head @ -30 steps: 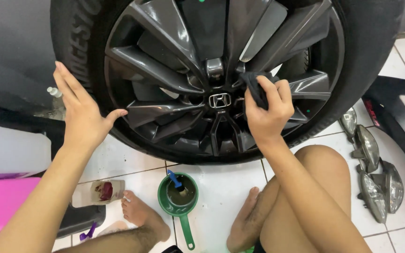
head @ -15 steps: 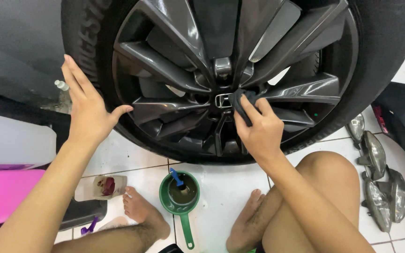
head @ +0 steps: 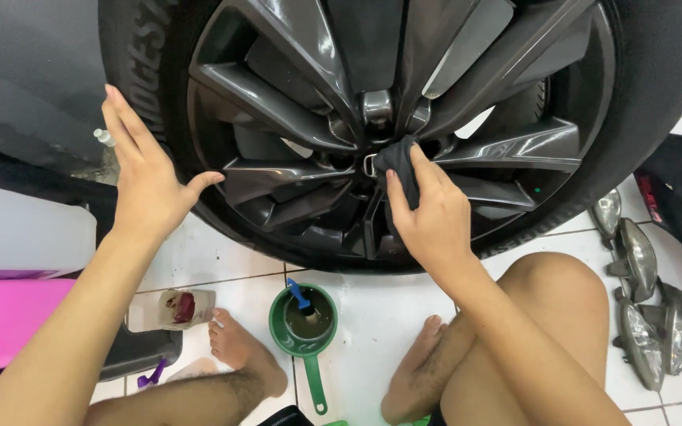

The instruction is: The person cleans a car wheel using a black cloth. They wipe the spokes and the center hub of the wheel, moving around the rim to clean different sections.

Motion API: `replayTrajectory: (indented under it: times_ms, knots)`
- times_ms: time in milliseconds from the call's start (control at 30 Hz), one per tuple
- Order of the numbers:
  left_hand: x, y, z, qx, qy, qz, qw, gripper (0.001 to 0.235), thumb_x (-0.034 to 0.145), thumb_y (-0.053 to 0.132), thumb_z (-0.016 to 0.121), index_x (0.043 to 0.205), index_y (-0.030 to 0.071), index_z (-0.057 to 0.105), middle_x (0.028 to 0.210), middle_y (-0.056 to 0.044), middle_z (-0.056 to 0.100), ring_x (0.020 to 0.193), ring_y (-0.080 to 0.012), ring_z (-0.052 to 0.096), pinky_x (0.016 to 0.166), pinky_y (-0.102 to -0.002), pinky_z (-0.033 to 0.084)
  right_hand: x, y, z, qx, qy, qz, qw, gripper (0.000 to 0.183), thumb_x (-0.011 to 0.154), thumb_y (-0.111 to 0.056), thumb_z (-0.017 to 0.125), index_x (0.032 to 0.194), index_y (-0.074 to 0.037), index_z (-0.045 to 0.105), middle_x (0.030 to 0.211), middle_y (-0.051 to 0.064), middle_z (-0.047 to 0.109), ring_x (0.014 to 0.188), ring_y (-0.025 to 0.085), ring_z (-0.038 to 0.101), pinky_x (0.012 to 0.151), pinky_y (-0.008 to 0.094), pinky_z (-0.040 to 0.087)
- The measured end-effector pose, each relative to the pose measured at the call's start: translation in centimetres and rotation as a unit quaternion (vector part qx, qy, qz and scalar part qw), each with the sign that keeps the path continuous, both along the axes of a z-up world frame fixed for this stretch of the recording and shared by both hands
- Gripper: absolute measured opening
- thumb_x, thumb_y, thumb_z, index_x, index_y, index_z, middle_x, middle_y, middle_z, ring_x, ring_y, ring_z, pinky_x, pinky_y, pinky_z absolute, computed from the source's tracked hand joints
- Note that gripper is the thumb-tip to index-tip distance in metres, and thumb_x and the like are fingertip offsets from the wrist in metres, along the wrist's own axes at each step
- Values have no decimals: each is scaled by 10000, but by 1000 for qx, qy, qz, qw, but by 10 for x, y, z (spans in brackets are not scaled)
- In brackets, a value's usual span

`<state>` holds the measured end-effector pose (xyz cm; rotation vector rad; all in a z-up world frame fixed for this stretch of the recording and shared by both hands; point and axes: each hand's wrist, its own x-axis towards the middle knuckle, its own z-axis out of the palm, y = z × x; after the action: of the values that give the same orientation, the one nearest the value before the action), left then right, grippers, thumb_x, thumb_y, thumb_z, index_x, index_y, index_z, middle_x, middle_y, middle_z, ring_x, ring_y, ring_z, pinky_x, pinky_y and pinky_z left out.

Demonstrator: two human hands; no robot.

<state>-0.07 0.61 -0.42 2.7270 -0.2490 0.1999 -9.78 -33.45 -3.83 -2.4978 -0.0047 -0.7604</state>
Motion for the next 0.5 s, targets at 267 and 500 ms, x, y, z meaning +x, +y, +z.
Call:
replayTrajectory:
  times_ms: [267,500]
  knots:
    - [-1,-4,5,7,14,10,1000,1454,840,312,983,1584,66,-242,1701,-216,-185,1640,-514,60,1293,-528,329,-6,2,41,194,246,-10,950,694,968,-453,557,1509,-23,491,480,19,519,736,245,637,910,335,448]
    - [0,-4,2,-3,-1,-3,1000,1452,834,282,990,1577,46,-235,1693,-248,-166,1635,-513,28,1324,-539,273,-7,2,39,399,222,28,889,693,935,-354,634,1487,20,443,1562,167,476,1485,226,424,1226,317,315]
